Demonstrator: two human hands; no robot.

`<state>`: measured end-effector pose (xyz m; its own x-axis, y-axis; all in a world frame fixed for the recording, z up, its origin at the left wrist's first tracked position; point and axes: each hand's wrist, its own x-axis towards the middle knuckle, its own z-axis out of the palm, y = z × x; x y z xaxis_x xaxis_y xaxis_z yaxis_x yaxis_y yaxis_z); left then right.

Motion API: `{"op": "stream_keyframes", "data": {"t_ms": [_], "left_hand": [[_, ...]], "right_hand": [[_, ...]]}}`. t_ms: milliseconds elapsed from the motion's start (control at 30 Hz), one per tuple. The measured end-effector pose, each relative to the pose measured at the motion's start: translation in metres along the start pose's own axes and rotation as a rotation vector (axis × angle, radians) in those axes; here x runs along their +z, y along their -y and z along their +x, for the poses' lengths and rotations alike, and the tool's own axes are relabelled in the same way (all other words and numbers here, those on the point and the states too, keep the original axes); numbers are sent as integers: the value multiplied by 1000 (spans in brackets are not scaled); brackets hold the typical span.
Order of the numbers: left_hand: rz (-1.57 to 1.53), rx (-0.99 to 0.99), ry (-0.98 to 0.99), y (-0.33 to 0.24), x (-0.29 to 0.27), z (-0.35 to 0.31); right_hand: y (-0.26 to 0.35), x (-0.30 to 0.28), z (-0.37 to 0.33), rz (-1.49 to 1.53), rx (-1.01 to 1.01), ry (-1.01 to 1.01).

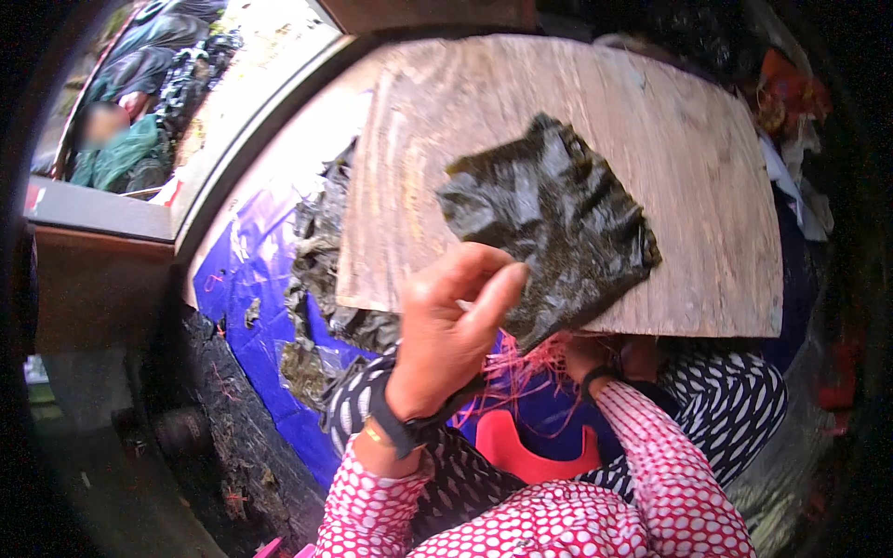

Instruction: Selecting, smoothing, and bundling dried leaves on a wooden board.

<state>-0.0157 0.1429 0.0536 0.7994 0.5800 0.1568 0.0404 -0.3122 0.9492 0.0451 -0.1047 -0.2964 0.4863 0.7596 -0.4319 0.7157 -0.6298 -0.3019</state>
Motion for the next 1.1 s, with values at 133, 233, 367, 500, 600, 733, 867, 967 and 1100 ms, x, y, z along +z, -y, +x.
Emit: {"op": "stream_keyframes", "data": {"t_ms": [133,233,367,500,600,733,867,967,1100], "left_hand": [[-73,62,43,10,24,-13],[19,156,132,20,37,-37],[21,130,395,33,78,-74],[-156,-14,469,81,109,-120],[-260,-292,597,58,99,-130],[-178,-172,474,42,75,-121],[-69,-109,293,11,53,-107],[281,236,183,-17,41,-104],[269,327,240,-54,44,-107]], "right_hand": [[-24,-43,-26,237,-103,-114],[37,-139,-77,478,-125,-142],[53,-183,-137,369,-150,-372],[59,-208,-155,489,-407,-513],[67,-238,-163,805,-346,-663],[54,-242,-164,917,-203,-695],[36,-238,-172,793,-197,-550],[34,-243,-183,371,-276,-602],[82,-292,-204,740,-230,-345]]}}
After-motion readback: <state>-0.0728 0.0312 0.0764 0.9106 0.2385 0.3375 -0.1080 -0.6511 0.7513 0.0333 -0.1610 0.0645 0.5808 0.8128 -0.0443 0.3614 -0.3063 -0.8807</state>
